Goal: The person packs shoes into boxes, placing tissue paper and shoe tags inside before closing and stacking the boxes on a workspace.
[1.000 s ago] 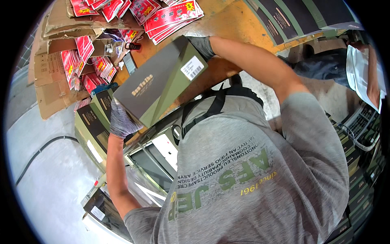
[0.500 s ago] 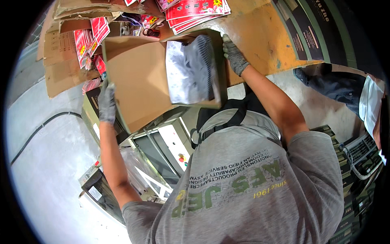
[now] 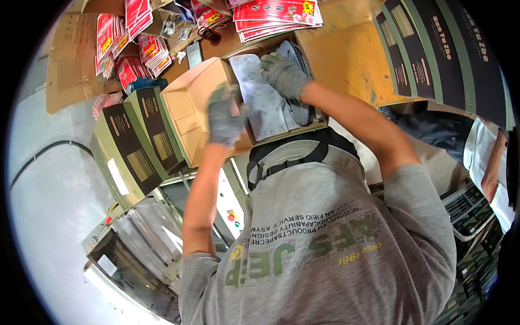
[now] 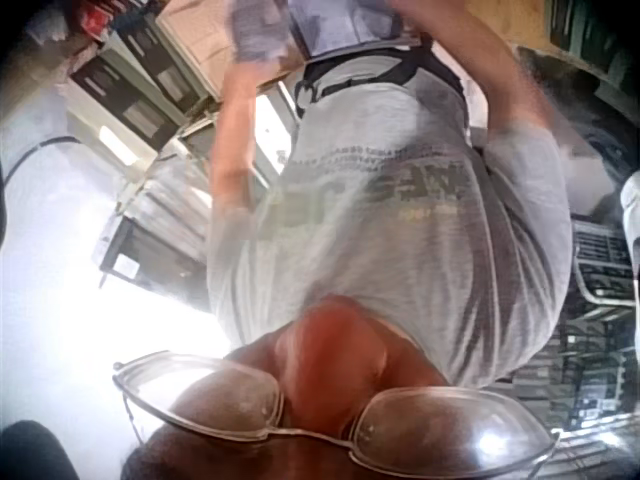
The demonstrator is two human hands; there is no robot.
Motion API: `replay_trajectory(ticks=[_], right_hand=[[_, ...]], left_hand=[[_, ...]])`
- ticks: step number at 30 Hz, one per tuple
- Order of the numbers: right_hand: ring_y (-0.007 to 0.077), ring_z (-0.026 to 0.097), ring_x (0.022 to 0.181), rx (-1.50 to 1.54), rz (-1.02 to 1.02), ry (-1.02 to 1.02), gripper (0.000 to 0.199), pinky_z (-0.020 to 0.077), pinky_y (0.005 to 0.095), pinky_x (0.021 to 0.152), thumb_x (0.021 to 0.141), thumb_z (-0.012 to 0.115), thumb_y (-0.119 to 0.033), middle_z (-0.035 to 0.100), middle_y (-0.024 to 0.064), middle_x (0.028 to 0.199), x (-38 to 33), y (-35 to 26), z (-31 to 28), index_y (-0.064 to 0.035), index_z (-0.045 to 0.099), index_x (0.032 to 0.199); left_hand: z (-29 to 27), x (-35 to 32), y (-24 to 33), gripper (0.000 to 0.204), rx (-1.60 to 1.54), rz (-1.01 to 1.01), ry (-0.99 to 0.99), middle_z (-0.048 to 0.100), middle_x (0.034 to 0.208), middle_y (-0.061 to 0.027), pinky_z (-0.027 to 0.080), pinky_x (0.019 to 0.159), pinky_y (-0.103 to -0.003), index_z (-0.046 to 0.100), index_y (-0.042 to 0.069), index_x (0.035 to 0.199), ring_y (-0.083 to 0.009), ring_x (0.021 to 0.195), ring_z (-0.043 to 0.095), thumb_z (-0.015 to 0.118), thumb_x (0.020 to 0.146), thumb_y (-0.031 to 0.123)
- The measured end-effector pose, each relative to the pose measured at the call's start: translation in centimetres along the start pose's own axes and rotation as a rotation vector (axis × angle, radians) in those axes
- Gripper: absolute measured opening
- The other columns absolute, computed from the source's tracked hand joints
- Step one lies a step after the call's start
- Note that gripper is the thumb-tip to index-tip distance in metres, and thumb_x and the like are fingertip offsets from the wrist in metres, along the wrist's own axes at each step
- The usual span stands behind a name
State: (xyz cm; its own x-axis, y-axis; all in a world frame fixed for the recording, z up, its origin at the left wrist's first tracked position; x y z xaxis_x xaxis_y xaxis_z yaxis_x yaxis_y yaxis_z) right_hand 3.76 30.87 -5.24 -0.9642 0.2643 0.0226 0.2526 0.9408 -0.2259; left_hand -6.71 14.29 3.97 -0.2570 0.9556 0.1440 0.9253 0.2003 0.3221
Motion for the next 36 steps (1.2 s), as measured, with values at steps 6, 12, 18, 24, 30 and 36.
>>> replay_trajectory(ticks=[6, 12, 18, 24, 30, 36], right_hand=[[0.0334, 0.057, 0.125, -0.352, -0.291, -0.457, 0.033, 0.0375, 0.0436, 0.112, 0.081, 0.068, -0.024, 0.067, 0.0173, 0.126, 4.4, -0.7, 2.0, -0.0086, 0.078, 0.109], [0.0323, 0.052, 0.133, -0.369, -0.497, -0.494, 0.038, 0.0423, 0.0439, 0.112, 0.064, 0.081, -0.024, 0.066, 0.0172, 0.124, 2.5, -2.9, -10.6, -0.0176, 0.08, 0.102], [0.0317, 0.061, 0.097, -0.174, -0.196, -0.202, 0.021, 0.0511, 0.0462, 0.08, 0.07, 0.082, -0.026, 0.066, 0.0133, 0.097, -5.4, 1.1, -22.7, -0.0116, 0.073, 0.083], [0.038, 0.062, 0.082, -0.123, 0.315, 0.321, 0.032, 0.0503, 0.0489, 0.076, 0.073, 0.084, -0.032, 0.064, 0.0153, 0.084, -16.9, 2.9, -21.3, -0.009, 0.065, 0.083], [0.0411, 0.07, 0.097, -0.056, 0.91, 0.075, 0.037, 0.0543, 0.0517, 0.083, 0.09, 0.062, -0.033, 0.071, 0.0247, 0.109, -23.6, 4.4, -3.1, -0.0041, 0.066, 0.111], [0.0447, 0.068, 0.094, 0.196, 0.732, -0.201, 0.036, 0.0516, 0.0537, 0.089, 0.094, 0.053, -0.027, 0.07, 0.0284, 0.1, -20.5, 6.0, 1.8, -0.0018, 0.065, 0.117]], left_hand=[[8.4, 1.0, 2.2, 0.104, 0.183, -0.072, -0.344, 0.026, 0.164, -0.0179, 0.019, 0.122, -0.055, 0.037, -0.001, 0.152, -0.0363, 0.153, 0.021, 0.08, 0.074, 0.051], [8.7, 0.3, 1.4, 0.101, 0.106, -0.073, -0.26, 0.029, 0.162, -0.0204, 0.023, 0.122, -0.052, 0.04, -0.002, 0.15, -0.0395, 0.151, 0.024, 0.082, 0.073, 0.048], [8.8, 0.5, 1.4, 0.092, 0.105, -0.076, -0.255, 0.031, 0.161, -0.0196, 0.023, 0.122, -0.05, 0.045, -0.001, 0.147, -0.0374, 0.152, 0.023, 0.081, 0.075, 0.044], [8.5, 0.8, 2.8, 0.06, 0.078, -0.189, -0.275, 0.048, 0.149, -0.0192, 0.033, 0.117, -0.049, 0.058, 0.003, 0.135, -0.0359, 0.14, 0.042, 0.07, 0.085, 0.034], [11.2, 3.2, 9.8, 0.069, -0.503, -0.408, -0.377, 0.063, 0.131, -0.023, 0.047, 0.104, -0.044, 0.054, 0.0, 0.14, -0.0367, 0.118, 0.062, 0.067, 0.09, 0.045], [17.3, 4.1, 11.0, 0.083, -0.89, -0.623, -0.417, 0.074, 0.108, -0.0187, 0.054, 0.088, -0.033, 0.045, -0.009, 0.144, -0.026, 0.096, 0.071, 0.084, 0.08, 0.026]])
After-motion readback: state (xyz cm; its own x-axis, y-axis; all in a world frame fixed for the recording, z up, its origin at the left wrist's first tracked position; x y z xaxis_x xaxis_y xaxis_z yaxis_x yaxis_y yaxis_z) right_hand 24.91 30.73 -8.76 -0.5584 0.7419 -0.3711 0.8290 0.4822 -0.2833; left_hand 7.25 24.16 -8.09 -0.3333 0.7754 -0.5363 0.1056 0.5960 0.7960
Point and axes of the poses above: each hand's wrist, its own x-axis towards the middle knuckle, its own z-axis out of the palm, y = z × x, the point moved 5 cm from there along x, towards the middle knuckle
